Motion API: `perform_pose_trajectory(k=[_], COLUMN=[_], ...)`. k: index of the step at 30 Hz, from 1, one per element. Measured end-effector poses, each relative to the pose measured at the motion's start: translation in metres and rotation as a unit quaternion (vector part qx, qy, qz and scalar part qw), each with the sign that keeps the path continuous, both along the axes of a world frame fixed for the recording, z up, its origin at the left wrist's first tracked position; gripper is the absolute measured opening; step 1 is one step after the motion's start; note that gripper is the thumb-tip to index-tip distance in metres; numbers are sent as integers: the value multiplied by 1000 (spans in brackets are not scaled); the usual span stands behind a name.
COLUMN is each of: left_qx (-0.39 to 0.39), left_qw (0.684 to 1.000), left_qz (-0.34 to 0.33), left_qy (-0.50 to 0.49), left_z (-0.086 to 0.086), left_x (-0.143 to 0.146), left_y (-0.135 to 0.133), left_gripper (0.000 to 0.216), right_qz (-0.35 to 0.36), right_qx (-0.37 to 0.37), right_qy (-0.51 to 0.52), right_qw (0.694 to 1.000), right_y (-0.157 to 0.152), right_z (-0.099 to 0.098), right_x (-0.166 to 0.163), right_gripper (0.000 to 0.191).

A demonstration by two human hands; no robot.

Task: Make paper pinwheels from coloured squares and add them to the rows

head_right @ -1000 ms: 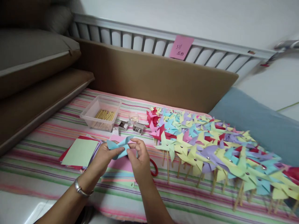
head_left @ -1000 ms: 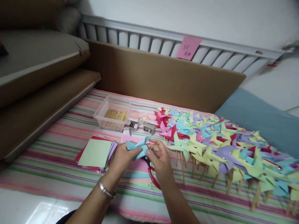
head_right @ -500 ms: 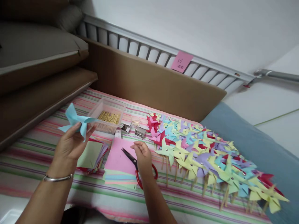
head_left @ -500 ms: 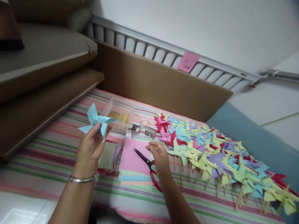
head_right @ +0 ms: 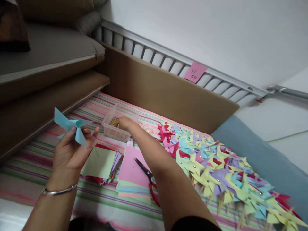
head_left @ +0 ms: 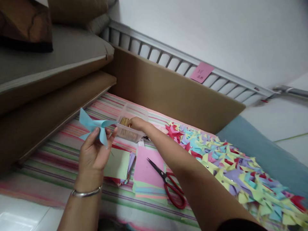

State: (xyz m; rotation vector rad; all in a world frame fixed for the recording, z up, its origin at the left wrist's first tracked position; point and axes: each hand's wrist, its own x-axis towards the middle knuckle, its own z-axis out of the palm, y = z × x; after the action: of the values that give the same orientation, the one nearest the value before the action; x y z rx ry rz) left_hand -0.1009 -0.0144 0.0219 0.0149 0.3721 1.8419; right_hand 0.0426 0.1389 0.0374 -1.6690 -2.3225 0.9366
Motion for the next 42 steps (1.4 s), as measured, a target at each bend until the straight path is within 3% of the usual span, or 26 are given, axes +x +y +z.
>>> perform_pose_trajectory(k=[4, 8, 15, 20, 23, 25, 27, 29, 32, 35, 39, 42], left_qx=[2, 2, -9, 10, 18, 37, 61, 85, 113, 153, 227, 261], left_qw=[1000, 1000, 993, 969, 943, 923, 898, 868, 818, 769, 716, 700], left_qz=[-9, -16, -28, -43, -86, -127, -172, -220, -282, -302, -288, -251], left_qy=[-7, 8, 116, 242, 320, 360, 400, 438, 488, 543, 594, 615], left_z=[-2, -2, -1, -2, -3, -3, -3, -3, -3, -4, -5, -5], left_x=[-2, -2, 9, 17, 25, 33, 45, 61, 87, 112, 138, 152], left_y=[0, 1, 3, 3, 2, 0, -3, -8, -15, -19, -19, -18], left_gripper=[12, 8, 15, 20, 18, 17, 14, 12, 13, 9, 4, 5], right_qz=[-22, -6, 68, 69, 36, -3, -84, -155, -244, -292, -284, -262], right_qx=[-86, -95, 18, 161, 217, 229, 154, 100, 75, 88, 73, 70], right_qy=[-101, -168, -159, -69, 15, 94, 347, 450, 486, 485, 501, 519], right_qw=[991, 981, 985, 982, 975, 969, 921, 874, 836, 819, 814, 811], right_y=[7, 12, 18, 12, -25, -63, -105, -142, -180, -193, -195, -196], right_z=[-13, -17, -12, 17, 30, 26, 12, -6, -29, -38, -36, -33], right_x=[-9, -12, -15, -1, 28, 55, 81, 104, 129, 149, 170, 180], right_gripper=[17, 25, 15, 6, 13, 22, 17, 19, 15, 14, 12, 6])
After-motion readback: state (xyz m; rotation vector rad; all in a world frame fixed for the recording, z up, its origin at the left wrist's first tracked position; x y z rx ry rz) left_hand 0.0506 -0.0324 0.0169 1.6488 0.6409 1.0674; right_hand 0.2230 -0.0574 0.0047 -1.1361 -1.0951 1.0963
